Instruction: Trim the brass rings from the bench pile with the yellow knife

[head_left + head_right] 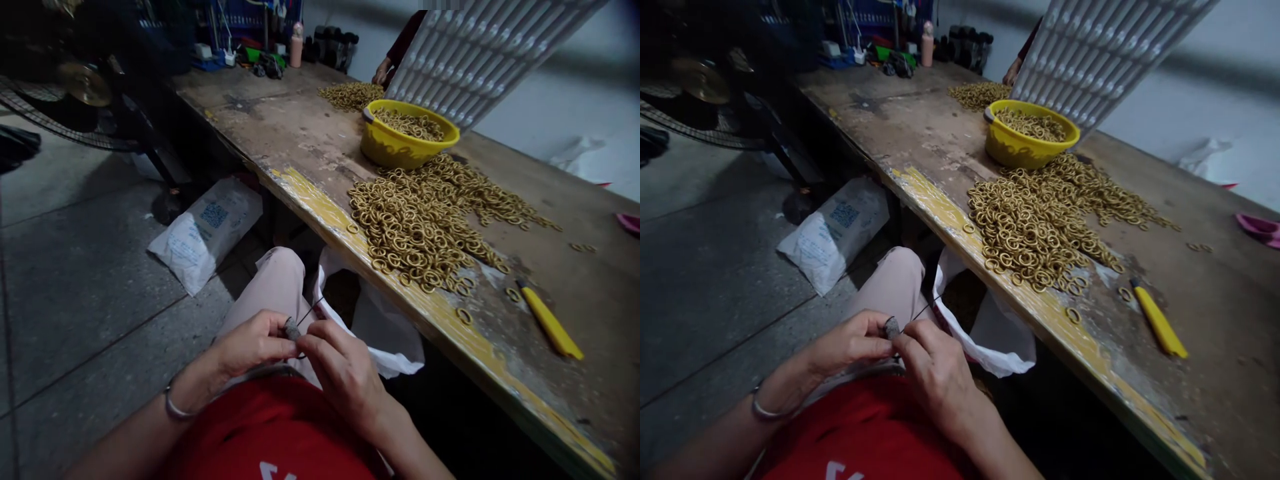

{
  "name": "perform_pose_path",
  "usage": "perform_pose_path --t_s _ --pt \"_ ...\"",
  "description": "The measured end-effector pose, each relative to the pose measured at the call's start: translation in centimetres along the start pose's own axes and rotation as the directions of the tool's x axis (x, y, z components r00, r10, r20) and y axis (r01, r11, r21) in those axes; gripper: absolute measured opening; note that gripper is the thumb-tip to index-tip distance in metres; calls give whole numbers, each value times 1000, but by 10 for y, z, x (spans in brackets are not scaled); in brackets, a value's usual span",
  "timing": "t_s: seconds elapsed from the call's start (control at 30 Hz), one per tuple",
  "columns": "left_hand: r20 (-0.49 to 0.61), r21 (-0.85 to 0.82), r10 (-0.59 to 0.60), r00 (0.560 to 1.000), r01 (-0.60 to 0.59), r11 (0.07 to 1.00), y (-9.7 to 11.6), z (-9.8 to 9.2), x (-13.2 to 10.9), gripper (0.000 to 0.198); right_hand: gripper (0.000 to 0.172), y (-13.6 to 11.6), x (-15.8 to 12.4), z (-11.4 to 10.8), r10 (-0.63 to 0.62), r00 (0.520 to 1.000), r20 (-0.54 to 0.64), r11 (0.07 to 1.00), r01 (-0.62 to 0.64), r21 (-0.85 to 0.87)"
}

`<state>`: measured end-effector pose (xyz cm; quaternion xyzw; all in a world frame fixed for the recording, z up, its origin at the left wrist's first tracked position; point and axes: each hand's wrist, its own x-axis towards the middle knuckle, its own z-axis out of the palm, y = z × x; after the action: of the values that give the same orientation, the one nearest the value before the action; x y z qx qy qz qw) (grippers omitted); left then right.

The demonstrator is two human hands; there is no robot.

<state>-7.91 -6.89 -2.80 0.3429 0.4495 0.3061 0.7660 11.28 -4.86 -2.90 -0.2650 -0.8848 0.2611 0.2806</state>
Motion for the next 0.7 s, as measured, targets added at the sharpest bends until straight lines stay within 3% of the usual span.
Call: perform_pose_path --t_s 0.13,0.23,0.3,0.37,0.47,0.57,0.7 --pt "26 -20 -66 997 67 998 -2 5 1 19 20 -2 3 -9 30 998 55 989 -38 145" --pt "18 -104 -71 997 72 992 -3 9 3 26 19 -5 1 -14 146 989 31 944 -149 293" --pt "-8 -126 -38 999 37 991 -3 11 5 29 24 -6 -4 -14 285 959 6 900 -269 343" --pt "-35 -142 0 999 -5 990 -2 13 6 30 15 -5 -10 -10 416 909 1 838 -384 389" --pt "-58 -124 20 998 -27 992 -1 17 8 29 15 -3 -19 -4 518 855 8 769 -470 432" --pt "-40 -73 -24 999 21 997 -2 17 10 29 8 -2 -22 -3 399 912 -90 864 -342 368" --pt "92 -14 -93 991 94 995 -6 8 12 29 22 0 -20 -10 83 992 -92 970 -59 237"
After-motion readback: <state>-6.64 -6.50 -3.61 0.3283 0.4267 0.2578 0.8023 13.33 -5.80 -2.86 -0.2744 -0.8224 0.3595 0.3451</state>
